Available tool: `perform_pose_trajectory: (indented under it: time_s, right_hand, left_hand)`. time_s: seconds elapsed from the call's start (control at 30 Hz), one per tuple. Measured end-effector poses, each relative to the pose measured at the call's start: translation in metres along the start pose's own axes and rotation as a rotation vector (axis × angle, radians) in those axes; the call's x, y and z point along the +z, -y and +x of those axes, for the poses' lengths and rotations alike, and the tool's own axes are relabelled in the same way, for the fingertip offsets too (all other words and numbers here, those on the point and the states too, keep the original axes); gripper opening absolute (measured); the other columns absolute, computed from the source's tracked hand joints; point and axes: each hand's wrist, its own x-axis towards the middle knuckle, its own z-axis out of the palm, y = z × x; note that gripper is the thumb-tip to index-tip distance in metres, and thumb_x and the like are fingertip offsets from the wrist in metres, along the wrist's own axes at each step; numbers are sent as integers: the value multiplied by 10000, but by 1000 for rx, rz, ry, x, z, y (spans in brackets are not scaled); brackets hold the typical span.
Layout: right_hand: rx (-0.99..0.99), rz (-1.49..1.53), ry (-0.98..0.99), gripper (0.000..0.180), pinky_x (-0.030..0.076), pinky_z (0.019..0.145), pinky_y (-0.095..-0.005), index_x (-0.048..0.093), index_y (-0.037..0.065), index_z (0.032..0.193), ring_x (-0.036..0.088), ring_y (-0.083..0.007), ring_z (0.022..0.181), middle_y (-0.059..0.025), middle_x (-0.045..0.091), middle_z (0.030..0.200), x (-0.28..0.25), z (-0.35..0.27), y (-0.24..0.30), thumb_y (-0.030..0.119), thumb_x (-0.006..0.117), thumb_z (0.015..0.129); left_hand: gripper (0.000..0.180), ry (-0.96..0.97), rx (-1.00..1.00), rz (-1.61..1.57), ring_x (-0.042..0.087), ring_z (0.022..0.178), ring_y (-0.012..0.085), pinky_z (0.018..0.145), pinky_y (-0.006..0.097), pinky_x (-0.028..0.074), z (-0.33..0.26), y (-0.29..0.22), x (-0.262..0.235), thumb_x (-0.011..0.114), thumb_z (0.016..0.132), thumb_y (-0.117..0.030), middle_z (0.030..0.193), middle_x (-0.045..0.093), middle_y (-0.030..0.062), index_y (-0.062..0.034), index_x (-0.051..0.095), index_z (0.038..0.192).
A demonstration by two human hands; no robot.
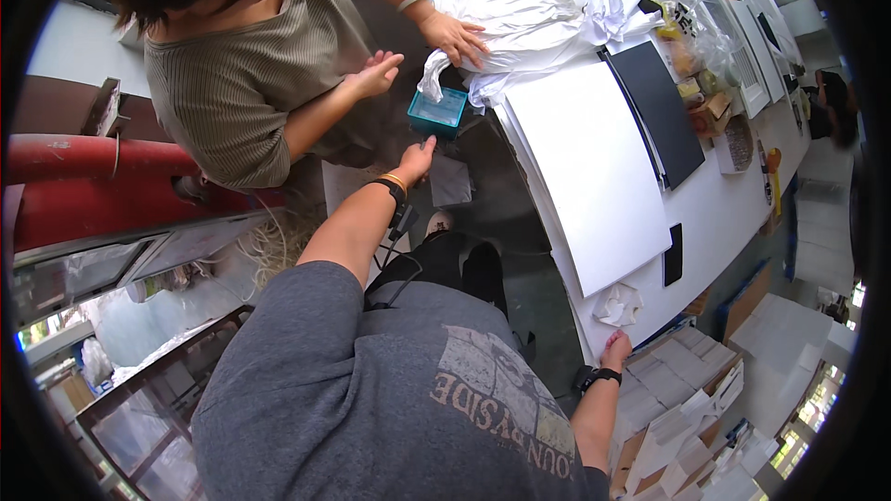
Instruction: The recorder moves stacks of white foam panels and uses a handheld processing tool on a worktable in a factory setting.
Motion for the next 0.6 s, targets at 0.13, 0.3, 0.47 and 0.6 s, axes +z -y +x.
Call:
perform_pose_trajectory:
  time_s: [0.13, 0.3, 0.47, 0.6]
  right_hand:
    - [-7, -20, -58, 208, 279, 361, -193, 546, -26, 785, 354, -73, 413, 2, 444, 558, 4, 2, -1, 119, 399, 760]
    - [27, -141, -143, 207, 281, 351, -204, 545, 3, 745, 377, -86, 405, -12, 463, 557, 13, 3, 4, 141, 392, 766]
    - [120, -134, -135, 184, 280, 344, -227, 518, 26, 688, 377, -105, 389, -18, 452, 533, 8, 8, 10, 133, 386, 758]
    - [178, -240, -176, 158, 269, 330, -246, 462, 64, 597, 367, -128, 363, -26, 430, 503, 14, 8, 19, 121, 405, 732]
  left_hand:
    - [512, 2, -35, -34, 432, 394, 170, 371, 304, 359, -5, -6, 1, 406, 848, -525, 549, 455, 69, -20, 471, 802]
    - [447, 7, -31, -43, 374, 391, 130, 366, 283, 329, -5, -7, 0, 405, 854, -519, 536, 397, 22, -81, 424, 766]
    - [444, 12, -35, -52, 380, 385, 137, 361, 289, 335, -1, -6, 4, 406, 858, -510, 538, 402, 30, -72, 424, 786]
    - [449, -21, -37, -21, 384, 382, 139, 359, 289, 334, 4, -5, 4, 407, 859, -507, 541, 411, 33, -61, 438, 817]
